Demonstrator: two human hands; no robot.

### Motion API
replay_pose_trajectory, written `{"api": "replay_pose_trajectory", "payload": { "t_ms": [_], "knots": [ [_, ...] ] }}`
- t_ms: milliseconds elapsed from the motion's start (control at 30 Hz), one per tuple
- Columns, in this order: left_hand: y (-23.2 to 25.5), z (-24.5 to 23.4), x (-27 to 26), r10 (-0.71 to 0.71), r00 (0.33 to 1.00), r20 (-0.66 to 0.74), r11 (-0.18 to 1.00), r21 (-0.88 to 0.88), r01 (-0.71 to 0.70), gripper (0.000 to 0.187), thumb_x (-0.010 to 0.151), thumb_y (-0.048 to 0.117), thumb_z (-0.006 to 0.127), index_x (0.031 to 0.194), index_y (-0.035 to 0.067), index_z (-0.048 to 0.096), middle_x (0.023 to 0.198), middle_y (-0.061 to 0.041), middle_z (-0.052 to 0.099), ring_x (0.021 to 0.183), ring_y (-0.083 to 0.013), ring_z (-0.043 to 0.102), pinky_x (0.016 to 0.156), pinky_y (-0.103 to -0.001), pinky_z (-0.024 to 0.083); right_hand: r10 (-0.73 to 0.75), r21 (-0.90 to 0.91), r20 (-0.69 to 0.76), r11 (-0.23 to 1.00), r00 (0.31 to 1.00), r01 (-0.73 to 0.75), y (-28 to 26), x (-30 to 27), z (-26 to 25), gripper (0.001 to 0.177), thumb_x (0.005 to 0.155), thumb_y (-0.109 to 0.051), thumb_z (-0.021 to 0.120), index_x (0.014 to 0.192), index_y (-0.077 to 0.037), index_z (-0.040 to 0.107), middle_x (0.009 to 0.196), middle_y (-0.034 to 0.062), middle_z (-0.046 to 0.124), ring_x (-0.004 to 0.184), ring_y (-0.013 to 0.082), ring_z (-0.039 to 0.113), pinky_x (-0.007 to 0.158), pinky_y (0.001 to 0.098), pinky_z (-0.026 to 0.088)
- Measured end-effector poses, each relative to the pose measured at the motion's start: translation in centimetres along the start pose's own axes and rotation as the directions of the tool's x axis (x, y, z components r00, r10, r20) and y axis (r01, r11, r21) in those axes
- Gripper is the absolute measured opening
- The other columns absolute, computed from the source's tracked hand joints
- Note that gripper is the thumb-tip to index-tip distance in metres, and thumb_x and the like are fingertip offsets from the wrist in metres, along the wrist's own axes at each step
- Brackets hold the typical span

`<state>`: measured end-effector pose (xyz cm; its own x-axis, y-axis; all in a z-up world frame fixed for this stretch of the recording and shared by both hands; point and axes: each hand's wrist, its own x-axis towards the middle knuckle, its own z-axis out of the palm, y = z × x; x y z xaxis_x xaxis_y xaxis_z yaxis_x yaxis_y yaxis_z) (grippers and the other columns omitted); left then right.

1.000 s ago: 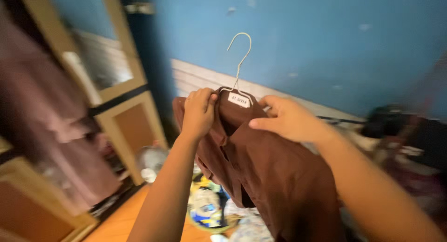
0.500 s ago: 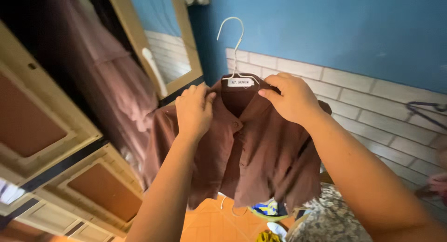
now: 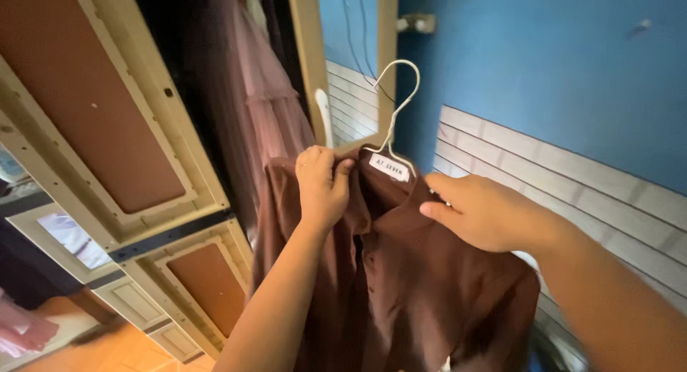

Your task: The person takes garments from a pile, places them on hangers, and hangs them in a closet. They handle a pink top, a brown shirt, and a yellow shirt, placing each on a hanger and then hanging it in the closet.

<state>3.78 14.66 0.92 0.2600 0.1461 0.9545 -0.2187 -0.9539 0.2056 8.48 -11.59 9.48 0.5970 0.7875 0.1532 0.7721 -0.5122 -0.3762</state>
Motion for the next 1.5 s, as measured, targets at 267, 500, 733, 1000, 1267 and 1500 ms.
{"api": "replay_pose_trajectory", "payload": {
  "t_ms": [267, 500, 733, 1000, 1267, 1500],
  "knots": [
    [-10.8, 3.8, 7.5, -0.050, 0.993, -0.108, 0.997, 0.046, 0.056, 0.011, 0.093, 0.015, 0.071, 0.100, 0.006, 0.070, 0.098, -0.012, 0.064, 0.100, -0.0344, 0.060, 0.090, -0.044, 0.044, -0.148, 0.396, -0.172, 0.895, 0.974, 0.206, 0.2, 14.6, -0.9, 0.023, 0.094, -0.023, 0.063, 0.101, -0.002, 0.071, 0.080, 0.0112, 0.077, 0.076, 0.0178, 0.065, 0.070, 0.0343, 0.054],
    [-20.4, 2.7, 14.7, 0.022, 0.982, -0.188, 0.963, 0.267, 0.030, 0.009, 0.098, 0.017, 0.064, 0.100, 0.009, 0.069, 0.100, -0.013, 0.066, 0.098, -0.0369, 0.062, 0.088, -0.047, 0.046, -0.330, 0.590, -0.109, 0.737, 0.938, 0.329, -3.8, 27.7, -2.7, 0.030, 0.095, -0.022, 0.060, 0.113, -0.004, 0.074, 0.094, 0.0058, 0.081, 0.083, 0.0115, 0.072, 0.077, 0.0290, 0.056],
    [-33.3, 2.2, 21.7, -0.037, 0.973, -0.226, 0.941, 0.321, 0.111, 0.016, 0.102, 0.020, 0.057, 0.109, 0.008, 0.066, 0.101, -0.016, 0.066, 0.099, -0.0409, 0.060, 0.085, -0.048, 0.047, -0.400, 0.223, -0.253, 0.862, 0.881, 0.455, -12.1, 41.7, -4.1, 0.028, 0.093, -0.029, 0.065, 0.104, -0.007, 0.078, 0.083, 0.0100, 0.078, 0.074, 0.0182, 0.070, 0.073, 0.0342, 0.054],
    [-53.9, 1.1, 29.7, -0.158, 0.950, -0.268, 0.965, 0.162, 0.206, 0.023, 0.101, 0.026, 0.059, 0.114, 0.010, 0.068, 0.106, -0.019, 0.067, 0.104, -0.0378, 0.063, 0.091, -0.045, 0.050, -0.392, 0.185, -0.470, 0.832, 0.791, 0.523, -18.7, 62.1, 0.5, 0.029, 0.088, -0.033, 0.069, 0.093, -0.005, 0.078, 0.086, 0.0166, 0.076, 0.077, 0.0285, 0.071, 0.074, 0.0392, 0.054],
    [-67.1, 3.9, 34.1, -0.667, 0.745, 0.037, 0.744, 0.104, 0.660, 0.069, 0.097, 0.046, 0.057, 0.150, 0.005, 0.042, 0.152, -0.024, 0.044, 0.142, -0.0388, 0.041, 0.116, -0.043, 0.032, -0.383, -0.005, -0.574, 0.886, 0.724, 0.464, -21.8, 82.4, 6.8, 0.030, 0.083, -0.032, 0.072, 0.093, -0.005, 0.079, 0.096, 0.0175, 0.074, 0.093, 0.0336, 0.071, 0.086, 0.0422, 0.055],
    [-71.2, 3.9, 41.7, -0.652, 0.755, -0.067, 0.753, -0.172, 0.635, 0.070, 0.101, 0.048, 0.044, 0.156, 0.007, 0.034, 0.158, -0.021, 0.040, 0.147, -0.0380, 0.037, 0.119, -0.043, 0.029, -0.718, -0.681, -0.338, 0.633, 0.609, 0.368, -26.4, 94.2, -0.3, 0.028, 0.090, -0.018, 0.061, 0.105, -0.027, 0.083, 0.111, 0.0066, 0.076, 0.102, 0.0288, 0.071, 0.091, 0.0398, 0.055]
  ]
}}
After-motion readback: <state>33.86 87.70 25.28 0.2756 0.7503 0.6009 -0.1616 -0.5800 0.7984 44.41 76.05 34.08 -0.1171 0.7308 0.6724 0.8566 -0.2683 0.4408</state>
